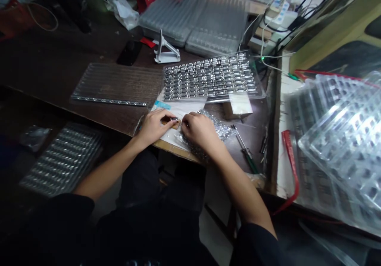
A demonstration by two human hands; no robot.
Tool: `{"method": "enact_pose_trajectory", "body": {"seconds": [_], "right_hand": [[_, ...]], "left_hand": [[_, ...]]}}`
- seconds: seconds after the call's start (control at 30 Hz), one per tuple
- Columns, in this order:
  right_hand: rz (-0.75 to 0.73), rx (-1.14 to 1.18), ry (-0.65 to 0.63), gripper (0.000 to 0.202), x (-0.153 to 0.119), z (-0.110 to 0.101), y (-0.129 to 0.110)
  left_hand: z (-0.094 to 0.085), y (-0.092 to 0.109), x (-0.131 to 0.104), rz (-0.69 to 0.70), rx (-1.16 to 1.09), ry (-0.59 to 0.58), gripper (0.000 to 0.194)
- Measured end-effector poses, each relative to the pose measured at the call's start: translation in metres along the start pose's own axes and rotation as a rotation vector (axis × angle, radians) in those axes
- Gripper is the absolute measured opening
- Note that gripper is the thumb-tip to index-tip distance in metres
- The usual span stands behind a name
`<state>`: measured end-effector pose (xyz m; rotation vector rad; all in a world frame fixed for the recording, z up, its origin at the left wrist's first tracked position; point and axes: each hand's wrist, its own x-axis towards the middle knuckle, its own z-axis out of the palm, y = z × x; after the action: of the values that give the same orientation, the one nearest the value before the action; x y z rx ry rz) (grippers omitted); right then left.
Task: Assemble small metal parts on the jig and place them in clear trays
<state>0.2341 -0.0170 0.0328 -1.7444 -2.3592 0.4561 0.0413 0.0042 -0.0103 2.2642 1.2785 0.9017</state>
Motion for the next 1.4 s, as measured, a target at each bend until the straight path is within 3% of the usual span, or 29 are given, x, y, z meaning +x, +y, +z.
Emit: {"method": "enact_pose_trajectory", "body": {"seconds": [0.13,0.37,0.57,0.7,0.9,1.0,1.13,1.27,1.4], "right_hand": [[0.072,0.171,0.095,0.015,0.0,-0.001,0.006],[0.044,0.311,0.186,0.007,0.001,0.005,0.011],[-0.039,0.351,0.228,0.023,0.003,0.006,0.017],[-0.021,0.335,0.25,0.021,0.004,0.008,0.018],[-0.135,0.313,0.194,0.021,0.012,0.019,0.004],[-0.239,0.278,0.097,0.022,0.015,0.026,-0.007],[-0.243,0.035,0.039,0.023,0.015,0.03,-0.016],[-0.29,-0.102,-0.017,0.024,0.013,0.025,-0.021],[-0.28,-0.028,0.027,0.028,0.011,0.021,-0.018]], "left_hand": [[0.001,0.001,0.001,0.009,-0.016,0.0,0.004],[0.001,0.001,0.001,-0.008,-0.019,-0.014,0.004],[0.003,-0.001,0.0,-0.044,-0.046,-0.014,0.007],[0.002,0.0,-0.003,-0.026,-0.075,0.018,0.003],[-0.017,0.001,-0.014,-0.05,-0.113,0.213,0.008],[-0.029,-0.003,-0.017,-0.06,-0.071,0.218,0.02],[-0.042,-0.015,-0.017,-0.099,0.019,0.186,0.025],[-0.056,-0.032,-0.009,-0.086,0.103,0.16,0.016],[-0.07,-0.049,0.007,-0.116,0.199,0.189,0.011]]}}
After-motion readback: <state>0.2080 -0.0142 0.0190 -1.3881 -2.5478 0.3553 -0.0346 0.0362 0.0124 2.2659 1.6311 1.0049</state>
